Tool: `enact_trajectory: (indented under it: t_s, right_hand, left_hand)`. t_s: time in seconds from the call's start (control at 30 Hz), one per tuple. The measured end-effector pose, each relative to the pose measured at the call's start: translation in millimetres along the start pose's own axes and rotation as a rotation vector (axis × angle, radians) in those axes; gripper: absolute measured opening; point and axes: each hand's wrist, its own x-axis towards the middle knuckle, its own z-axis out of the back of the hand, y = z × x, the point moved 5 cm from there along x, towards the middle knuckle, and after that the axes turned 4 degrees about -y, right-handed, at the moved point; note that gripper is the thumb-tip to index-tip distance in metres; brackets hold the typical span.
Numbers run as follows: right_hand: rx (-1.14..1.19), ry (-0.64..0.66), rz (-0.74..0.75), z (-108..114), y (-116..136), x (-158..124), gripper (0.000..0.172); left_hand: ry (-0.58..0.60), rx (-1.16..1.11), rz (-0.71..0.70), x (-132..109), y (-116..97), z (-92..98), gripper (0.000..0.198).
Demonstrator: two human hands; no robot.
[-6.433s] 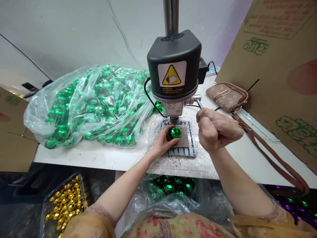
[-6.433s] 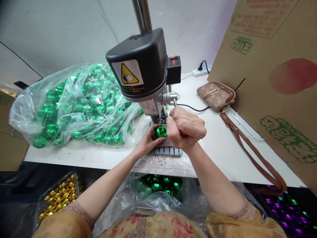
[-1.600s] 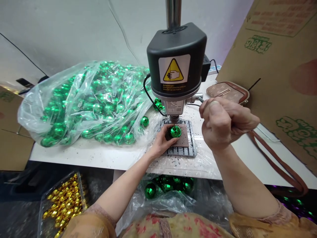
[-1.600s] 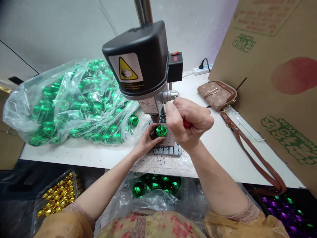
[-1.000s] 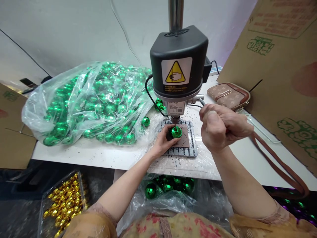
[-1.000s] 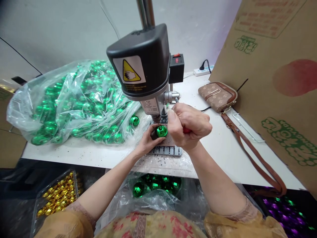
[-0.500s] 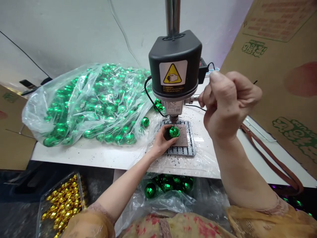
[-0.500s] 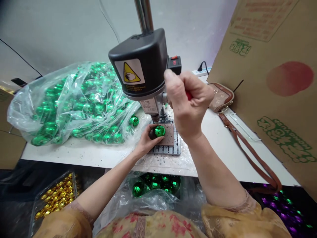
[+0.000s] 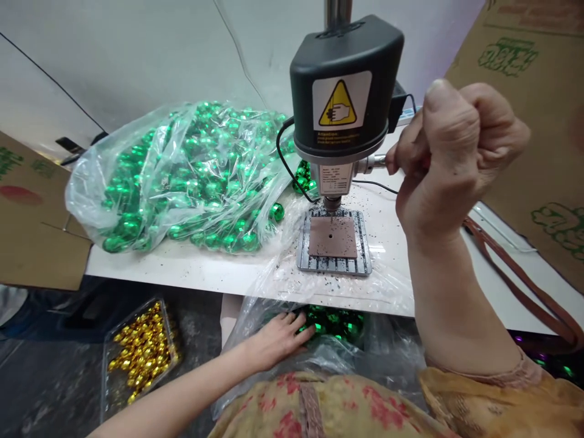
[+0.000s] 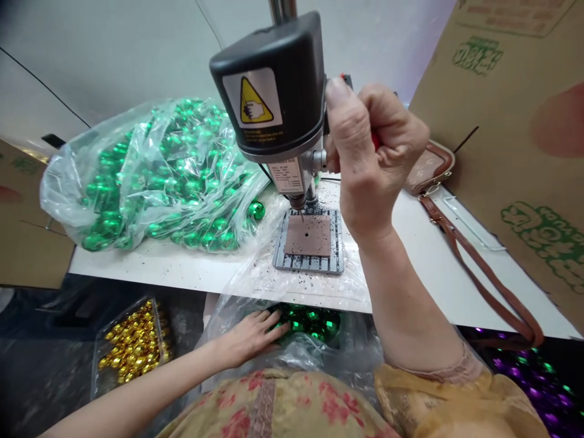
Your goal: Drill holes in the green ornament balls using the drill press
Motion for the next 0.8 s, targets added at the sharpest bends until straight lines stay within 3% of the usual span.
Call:
enact_trajectory:
  t_s: [0.07, 0.13, 0.23, 0.3, 0.37, 0.43, 0.5, 0.53, 0.6, 0.7, 0.8]
  right_hand:
    - [-0.004, -0.001, -0.001, 1, -1, -1, 0.049]
    - [-0.015, -0.003, -0.003, 3, -1, -2, 0.046]
    - [-0.007, -0.009, 0.018, 4, 0, -3, 0.042]
    - [-0.004, -0.023, 0.021, 4, 1, -4, 0.043]
    - [-0.021, -0.017, -0.005, 4, 1, -5, 0.043]
    - [-0.034, -0.009, -0.023, 4, 2, -5, 0.044]
    - [-0.023, 0.001, -0.011, 4, 2, -5, 0.044]
    - [-0.013, 0.005, -0.001, 5, 2, -6, 0.045]
    - [-0.007, 0.017, 0.006, 5, 2, -6, 0.045]
    - [-0.029, 0.033, 0.013, 5, 0, -6, 0.047]
    - [-0.049, 0.032, 0.030, 5, 0, -6, 0.048]
  left_hand:
    - [0.034, 0.005, 0.001, 0, -2, -6.6, 0.045]
    - [-0.014, 0.014, -0.095, 3, -6, 1.1, 0.040]
    - [-0.291, -0.008, -0.260, 13, 1, 37.4, 0.031]
    - [-0.535, -0.053, -0.214, 28, 29, 70.7, 0.028]
    - [-0.658, -0.083, 0.000, 51, 73, 100.0, 0.031]
    - [-0.579, -0.033, 0.309, 78, 124, 118.8, 0.035]
    - [-0.367, 0.091, 0.632, 100, 169, 127.3, 0.039]
    - [-0.319, 0.116, 0.702, 108, 184, 131.0, 0.040]
    - [-0.257, 0.146, 0.783, 120, 204, 133.8, 0.041]
    - [-0.234, 0.158, 0.820, 128, 215, 131.6, 0.038]
    - [-0.323, 0.083, 0.828, 124, 218, 132.0, 0.039]
